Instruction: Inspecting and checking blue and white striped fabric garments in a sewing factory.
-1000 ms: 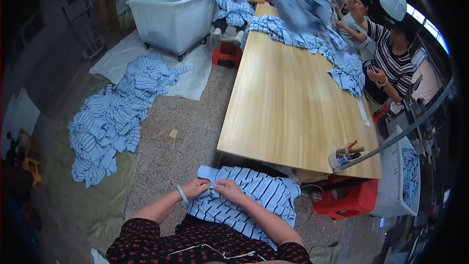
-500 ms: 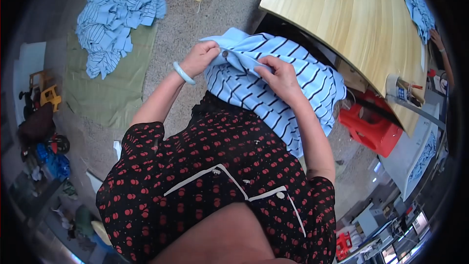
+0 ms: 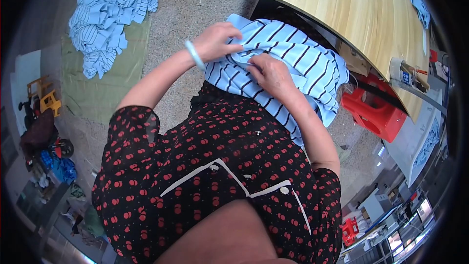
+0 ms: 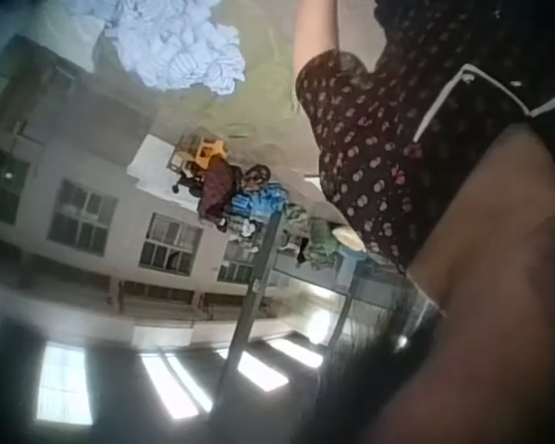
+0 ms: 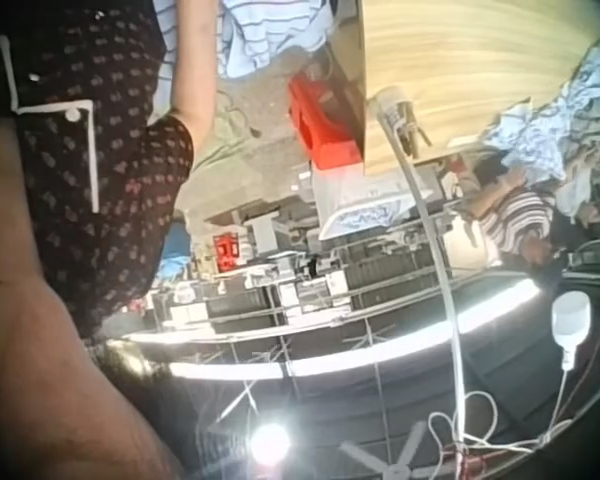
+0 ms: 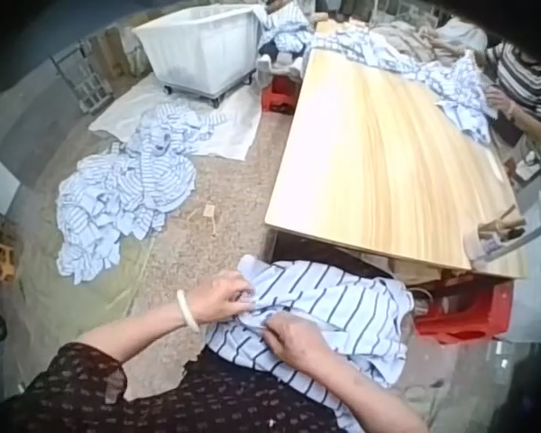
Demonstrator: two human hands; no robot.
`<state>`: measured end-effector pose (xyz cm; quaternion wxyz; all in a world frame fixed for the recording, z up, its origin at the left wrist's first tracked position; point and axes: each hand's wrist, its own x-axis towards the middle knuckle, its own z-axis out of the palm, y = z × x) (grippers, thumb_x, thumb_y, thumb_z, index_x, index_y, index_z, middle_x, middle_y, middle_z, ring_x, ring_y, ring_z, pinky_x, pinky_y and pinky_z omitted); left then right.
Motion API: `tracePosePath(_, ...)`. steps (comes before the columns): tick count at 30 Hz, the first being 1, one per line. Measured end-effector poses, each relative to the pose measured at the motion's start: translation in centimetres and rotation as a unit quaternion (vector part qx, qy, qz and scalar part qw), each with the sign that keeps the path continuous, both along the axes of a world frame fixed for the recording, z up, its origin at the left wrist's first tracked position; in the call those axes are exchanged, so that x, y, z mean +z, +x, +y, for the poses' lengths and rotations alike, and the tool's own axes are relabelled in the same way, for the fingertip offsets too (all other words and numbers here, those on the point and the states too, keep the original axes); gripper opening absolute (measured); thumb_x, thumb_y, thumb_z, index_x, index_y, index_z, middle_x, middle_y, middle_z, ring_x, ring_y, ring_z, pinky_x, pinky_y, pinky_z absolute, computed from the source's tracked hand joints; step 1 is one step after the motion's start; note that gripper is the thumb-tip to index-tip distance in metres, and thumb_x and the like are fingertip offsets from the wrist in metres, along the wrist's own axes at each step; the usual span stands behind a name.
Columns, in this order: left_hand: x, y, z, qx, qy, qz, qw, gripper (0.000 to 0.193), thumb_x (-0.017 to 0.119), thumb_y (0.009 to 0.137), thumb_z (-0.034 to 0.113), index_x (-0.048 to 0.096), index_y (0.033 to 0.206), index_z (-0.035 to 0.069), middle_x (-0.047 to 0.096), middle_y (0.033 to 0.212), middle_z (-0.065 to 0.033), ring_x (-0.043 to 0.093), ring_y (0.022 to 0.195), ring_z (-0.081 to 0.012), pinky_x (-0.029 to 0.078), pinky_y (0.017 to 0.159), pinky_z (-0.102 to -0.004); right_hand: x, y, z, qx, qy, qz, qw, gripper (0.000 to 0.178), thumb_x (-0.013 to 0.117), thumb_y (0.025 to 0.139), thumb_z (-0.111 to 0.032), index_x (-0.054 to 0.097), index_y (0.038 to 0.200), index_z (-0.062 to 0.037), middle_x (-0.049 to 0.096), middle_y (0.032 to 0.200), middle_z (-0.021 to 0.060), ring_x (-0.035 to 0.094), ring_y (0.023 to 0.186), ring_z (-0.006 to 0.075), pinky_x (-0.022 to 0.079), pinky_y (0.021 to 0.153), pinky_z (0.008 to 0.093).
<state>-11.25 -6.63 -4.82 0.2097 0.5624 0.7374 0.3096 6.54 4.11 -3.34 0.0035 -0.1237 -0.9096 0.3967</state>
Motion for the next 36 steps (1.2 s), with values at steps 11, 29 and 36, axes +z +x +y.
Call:
tracePosePath(11,0.9,-1.5,4.2,-0.119,-0.157,-0.379,0.904,0.019,0.052,0.084,0.021,0.053,0.083,0.003,0.048,0.069,0.0059,0.042,0.063,-0.0021,0.036,0.055,-0.0194,0.8,0.7,0.0,-0.029,-0.004,0.017,0.999,0.010,0.055,0.076,-0.008,0.056,0.084,-0.0020,0.056,0.076,0.0145,0.056,0.071,0.0312,0.045,0.062,0.0362)
tracePosePath(29,-0.5,-1.0,3.8,-0.141,-0.202,-0.246,0.937,0.024,0.061,0.078,0.024,0.057,0.076,0.001,0.050,0.062,0.0028,0.042,0.059,-0.0040,0.037,0.052,-0.0226,1.4,-1.1,0.3,-0.035,-0.054,-0.037,0.997,0.020,0.062,0.074,-0.018,0.060,0.086,-0.0016,0.059,0.074,0.0140,0.058,0.066,0.0265,0.045,0.061,0.0330)
tracePosePath(36,0.0,-1.9,4.3,-0.131,-0.197,-0.175,0.956,0.021,0.058,0.078,0.021,0.058,0.079,0.000,0.053,0.062,-0.0016,0.045,0.059,-0.0074,0.040,0.053,-0.0253,0.8,-2.7,0.7,-0.074,0.013,0.048,0.996,0.013,0.056,0.076,-0.012,0.061,0.086,-0.0052,0.057,0.074,0.0154,0.057,0.069,0.0320,0.046,0.062,0.0389)
